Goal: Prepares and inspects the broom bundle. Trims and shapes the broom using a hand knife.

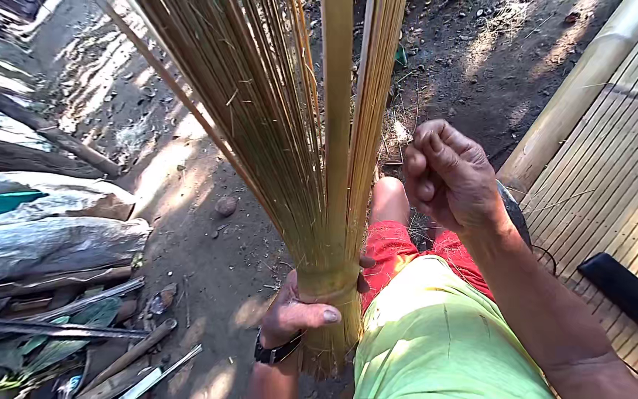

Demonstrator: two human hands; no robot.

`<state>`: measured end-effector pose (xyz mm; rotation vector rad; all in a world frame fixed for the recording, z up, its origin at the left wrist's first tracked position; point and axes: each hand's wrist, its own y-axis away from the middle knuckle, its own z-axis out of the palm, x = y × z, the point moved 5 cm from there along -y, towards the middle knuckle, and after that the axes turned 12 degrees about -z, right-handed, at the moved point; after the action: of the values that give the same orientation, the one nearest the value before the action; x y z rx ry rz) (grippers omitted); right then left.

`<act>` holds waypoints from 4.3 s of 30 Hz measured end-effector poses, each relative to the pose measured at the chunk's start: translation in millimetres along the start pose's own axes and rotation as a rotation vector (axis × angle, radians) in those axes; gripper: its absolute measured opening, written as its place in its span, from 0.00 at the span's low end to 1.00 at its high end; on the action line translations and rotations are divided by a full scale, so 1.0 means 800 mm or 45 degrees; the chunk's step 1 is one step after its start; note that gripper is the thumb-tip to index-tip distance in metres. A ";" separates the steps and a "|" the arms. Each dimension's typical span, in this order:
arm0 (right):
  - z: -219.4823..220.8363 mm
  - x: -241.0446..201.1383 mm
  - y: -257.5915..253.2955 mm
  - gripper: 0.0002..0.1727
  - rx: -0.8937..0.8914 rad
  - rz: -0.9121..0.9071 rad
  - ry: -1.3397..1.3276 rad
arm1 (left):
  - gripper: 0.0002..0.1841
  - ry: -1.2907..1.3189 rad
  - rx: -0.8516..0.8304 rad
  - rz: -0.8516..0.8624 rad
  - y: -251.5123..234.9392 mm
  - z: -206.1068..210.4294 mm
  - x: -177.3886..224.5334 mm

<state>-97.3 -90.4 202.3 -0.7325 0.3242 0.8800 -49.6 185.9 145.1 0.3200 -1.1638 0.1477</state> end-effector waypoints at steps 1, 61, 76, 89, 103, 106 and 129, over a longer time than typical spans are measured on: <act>0.004 0.007 0.009 0.12 -0.083 0.053 0.045 | 0.36 0.023 0.008 0.005 -0.001 -0.001 0.002; -0.093 -0.005 0.014 0.19 0.083 -0.272 0.840 | 0.20 -0.255 0.237 0.017 -0.002 0.024 0.017; -0.162 -0.111 -0.028 0.46 0.657 -0.537 0.625 | 0.23 -0.620 0.726 -0.091 -0.010 -0.023 0.015; -0.070 -0.098 -0.041 0.41 0.376 -0.622 0.806 | 0.30 0.042 0.174 -0.095 0.010 -0.045 0.019; -0.033 -0.003 -0.022 0.43 -0.061 -0.115 0.858 | 0.35 0.049 0.037 0.116 0.014 -0.005 0.045; -0.010 -0.003 -0.023 0.34 -0.148 -0.049 0.884 | 0.36 0.034 0.010 0.117 0.016 -0.001 0.040; 0.011 -0.030 -0.050 0.10 -0.072 -0.090 0.364 | 0.29 -0.231 0.036 0.042 0.009 0.016 0.019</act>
<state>-80.2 -115.3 239.3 -0.9192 0.5258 0.7199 -57.2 187.5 164.7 0.3446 -1.3475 0.1664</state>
